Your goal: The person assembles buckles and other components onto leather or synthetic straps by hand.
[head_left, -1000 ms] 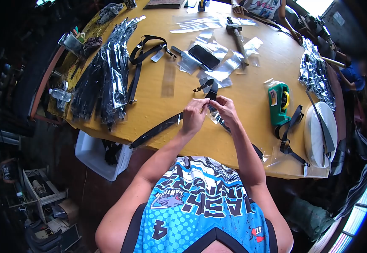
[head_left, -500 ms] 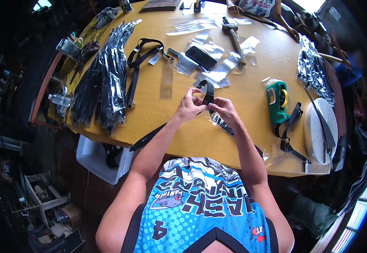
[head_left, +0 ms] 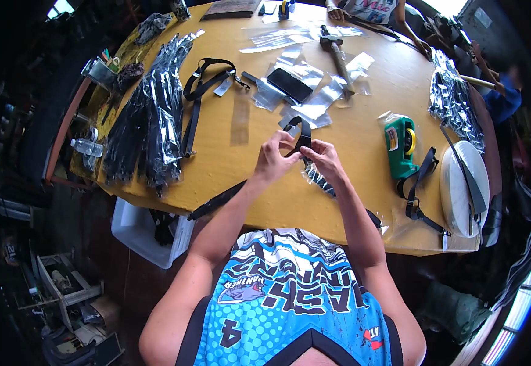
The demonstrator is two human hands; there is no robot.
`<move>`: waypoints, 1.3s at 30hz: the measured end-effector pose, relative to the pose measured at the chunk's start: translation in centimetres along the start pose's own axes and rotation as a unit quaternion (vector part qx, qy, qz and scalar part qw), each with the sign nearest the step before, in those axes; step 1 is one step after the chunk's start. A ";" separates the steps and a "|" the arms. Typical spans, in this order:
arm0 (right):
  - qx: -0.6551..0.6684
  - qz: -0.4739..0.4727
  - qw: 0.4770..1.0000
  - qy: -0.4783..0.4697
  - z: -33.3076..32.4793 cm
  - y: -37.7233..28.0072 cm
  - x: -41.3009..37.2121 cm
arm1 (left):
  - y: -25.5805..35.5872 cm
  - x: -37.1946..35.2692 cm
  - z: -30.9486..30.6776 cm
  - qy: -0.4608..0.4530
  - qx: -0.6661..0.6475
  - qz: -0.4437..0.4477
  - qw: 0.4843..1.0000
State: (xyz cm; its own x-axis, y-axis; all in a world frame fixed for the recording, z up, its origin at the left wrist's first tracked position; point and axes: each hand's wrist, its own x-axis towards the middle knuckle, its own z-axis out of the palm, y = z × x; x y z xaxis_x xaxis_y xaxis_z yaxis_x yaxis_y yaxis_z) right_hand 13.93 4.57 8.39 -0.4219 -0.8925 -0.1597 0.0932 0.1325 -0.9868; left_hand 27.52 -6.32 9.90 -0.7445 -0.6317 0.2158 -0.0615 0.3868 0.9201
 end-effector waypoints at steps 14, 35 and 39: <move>0.075 -0.014 0.997 -0.019 -0.2 1.1 -0.1 | -0.5 -1.3 1.0 0.092 0.088 0.101 0.987; 0.008 0.022 0.999 -0.022 -0.3 -0.2 -0.8 | -2.0 0.2 -0.4 -0.061 -0.131 -0.079 0.986; 0.039 0.000 0.999 -0.022 -0.2 0.7 -0.3 | 0.5 -0.5 -0.2 0.092 0.187 0.217 0.954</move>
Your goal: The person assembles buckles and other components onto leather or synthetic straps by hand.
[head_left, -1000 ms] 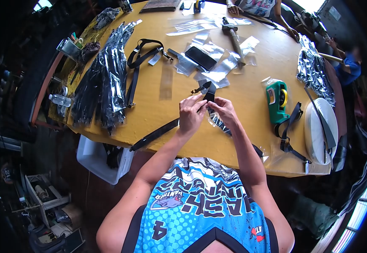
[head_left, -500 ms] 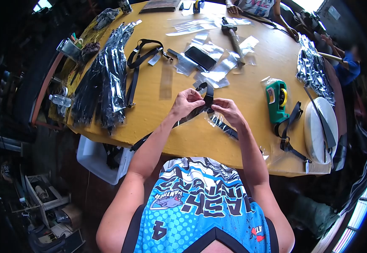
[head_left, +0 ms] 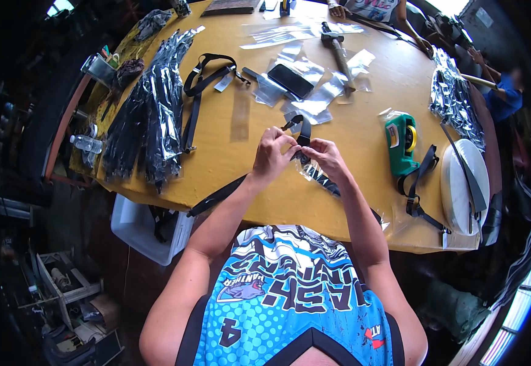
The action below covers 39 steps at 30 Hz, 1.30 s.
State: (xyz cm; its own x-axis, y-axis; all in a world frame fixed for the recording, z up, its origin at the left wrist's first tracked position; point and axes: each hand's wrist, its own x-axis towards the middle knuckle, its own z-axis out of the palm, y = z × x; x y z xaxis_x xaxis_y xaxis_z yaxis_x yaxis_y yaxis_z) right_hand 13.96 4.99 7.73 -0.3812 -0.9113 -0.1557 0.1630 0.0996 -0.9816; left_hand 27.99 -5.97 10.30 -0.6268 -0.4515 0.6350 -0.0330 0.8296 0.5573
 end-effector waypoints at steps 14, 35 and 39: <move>0.050 0.004 0.998 0.031 0.1 0.9 0.1 | 1.3 -2.8 1.3 -0.008 0.032 -0.032 0.999; -0.002 0.001 1.000 -0.024 -0.5 0.4 -0.3 | -1.9 -0.8 0.7 -0.173 -0.266 -0.366 0.875; -0.023 -0.008 1.000 -0.008 0.1 0.3 -0.4 | -1.6 -0.9 0.7 -0.165 -0.275 -0.370 0.872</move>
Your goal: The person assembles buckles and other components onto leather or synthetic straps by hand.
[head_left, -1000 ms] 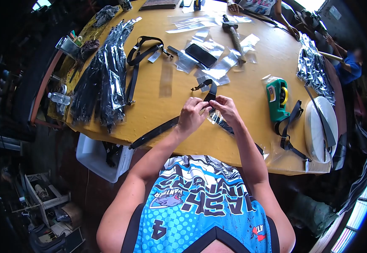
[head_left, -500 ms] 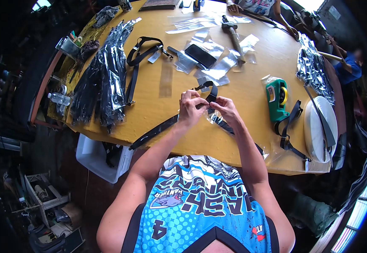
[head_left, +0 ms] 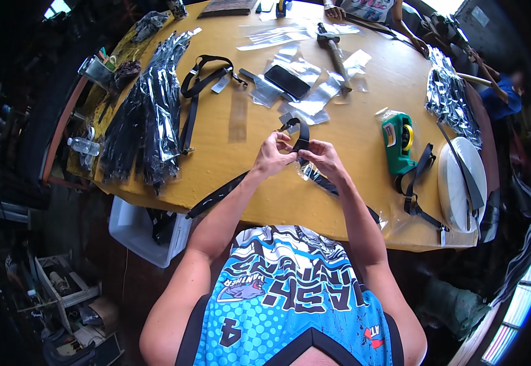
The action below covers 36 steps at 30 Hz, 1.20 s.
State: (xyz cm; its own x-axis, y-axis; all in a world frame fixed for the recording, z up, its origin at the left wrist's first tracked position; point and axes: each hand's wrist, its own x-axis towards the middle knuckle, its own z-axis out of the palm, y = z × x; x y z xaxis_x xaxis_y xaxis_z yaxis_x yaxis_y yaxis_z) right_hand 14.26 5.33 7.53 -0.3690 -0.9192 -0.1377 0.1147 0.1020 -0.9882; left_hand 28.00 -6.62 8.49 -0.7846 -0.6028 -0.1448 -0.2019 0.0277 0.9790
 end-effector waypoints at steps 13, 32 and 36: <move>-0.026 0.007 0.999 0.033 -0.2 -0.4 -0.3 | -0.7 -0.3 1.0 0.042 0.000 0.034 0.999; -0.364 0.232 0.834 0.343 -28.8 -2.9 -10.9 | -1.9 0.5 1.3 0.015 -0.100 0.011 0.995; -0.215 0.319 0.868 0.315 -29.1 -4.1 -10.3 | -3.1 0.8 1.0 0.021 -0.110 0.004 0.994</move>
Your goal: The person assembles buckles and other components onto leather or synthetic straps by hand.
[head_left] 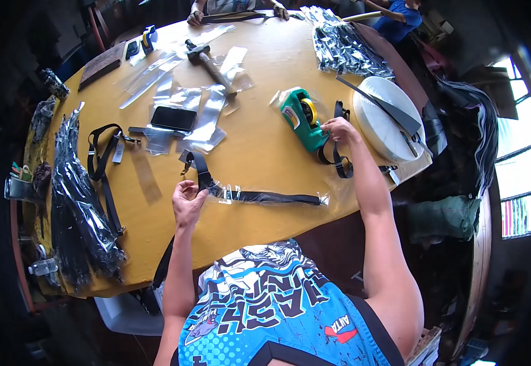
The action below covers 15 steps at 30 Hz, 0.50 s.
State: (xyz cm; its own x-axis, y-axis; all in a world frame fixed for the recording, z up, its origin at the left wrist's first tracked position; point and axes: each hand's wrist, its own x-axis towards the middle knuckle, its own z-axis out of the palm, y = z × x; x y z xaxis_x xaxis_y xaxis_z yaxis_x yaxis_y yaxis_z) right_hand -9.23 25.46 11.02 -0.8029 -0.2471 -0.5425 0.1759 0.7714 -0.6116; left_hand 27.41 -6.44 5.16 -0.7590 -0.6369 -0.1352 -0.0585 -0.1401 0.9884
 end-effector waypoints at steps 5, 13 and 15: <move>0.118 0.011 0.991 -0.064 -1.3 1.5 -0.3 | -0.3 0.6 -0.5 -0.005 0.002 0.003 1.000; 0.104 -0.016 0.994 0.000 0.9 2.7 -2.6 | 0.3 1.1 -0.4 -0.006 0.022 0.010 1.000; 0.101 -0.025 0.994 0.017 1.6 3.0 -2.9 | 1.2 1.0 -0.2 -0.006 0.011 0.001 1.000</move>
State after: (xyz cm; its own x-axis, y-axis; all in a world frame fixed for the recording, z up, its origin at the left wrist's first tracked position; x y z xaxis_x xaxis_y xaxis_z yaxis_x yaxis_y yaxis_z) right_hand -5.46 27.53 9.85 -0.8314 -0.2600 -0.4911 0.2433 0.6243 -0.7424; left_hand 26.74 -7.35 6.16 -0.7662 -0.6286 -0.1332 -0.0722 -0.1218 0.9899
